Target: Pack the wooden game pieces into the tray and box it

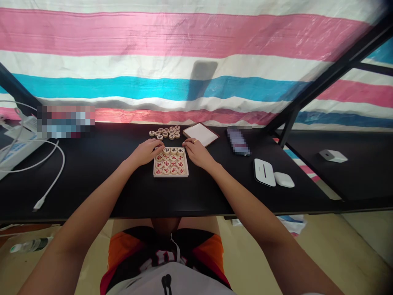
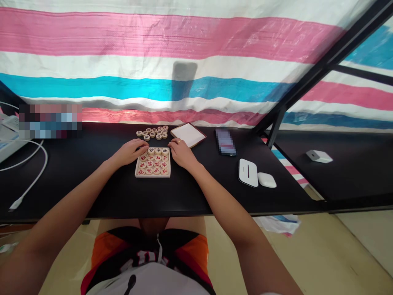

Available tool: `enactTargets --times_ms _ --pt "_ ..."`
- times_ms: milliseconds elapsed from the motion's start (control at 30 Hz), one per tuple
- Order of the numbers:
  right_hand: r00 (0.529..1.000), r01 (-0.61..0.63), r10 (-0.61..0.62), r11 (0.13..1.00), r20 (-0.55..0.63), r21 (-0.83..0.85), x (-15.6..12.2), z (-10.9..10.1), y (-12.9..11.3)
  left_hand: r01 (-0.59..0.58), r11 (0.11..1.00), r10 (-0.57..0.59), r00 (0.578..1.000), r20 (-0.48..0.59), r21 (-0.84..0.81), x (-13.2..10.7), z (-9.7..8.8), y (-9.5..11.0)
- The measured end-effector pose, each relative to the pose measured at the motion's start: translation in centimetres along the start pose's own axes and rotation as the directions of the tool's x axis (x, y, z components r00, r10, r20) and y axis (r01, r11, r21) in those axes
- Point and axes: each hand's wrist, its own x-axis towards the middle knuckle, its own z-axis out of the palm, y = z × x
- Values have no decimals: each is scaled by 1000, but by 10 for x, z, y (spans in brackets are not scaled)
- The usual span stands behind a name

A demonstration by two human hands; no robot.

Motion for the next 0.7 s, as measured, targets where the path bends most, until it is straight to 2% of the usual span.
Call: enactTargets --times_ms 300,433,533,600,700 --pt "1000 -26 26 997 -5 -73 -2 1 7 4 997 -6 1000 27 73 1 4 -6" --pt "998 -59 59 998 9 -22 -1 -5 4 4 997 -6 1000 23 77 1 5 -7" --pt "997 -67 69 996 -35 51 0 -14 -6 2 997 -4 1000 24 79 1 5 -7" --pt "998 -10 17 993 -61 114 0 -20 -14 6 996 -8 1000 24 84 1 5 -6" --pt "992 123 -122 977 -19 174 -2 -26 -25 16 995 -19 1000 24 95 0 4 -4"
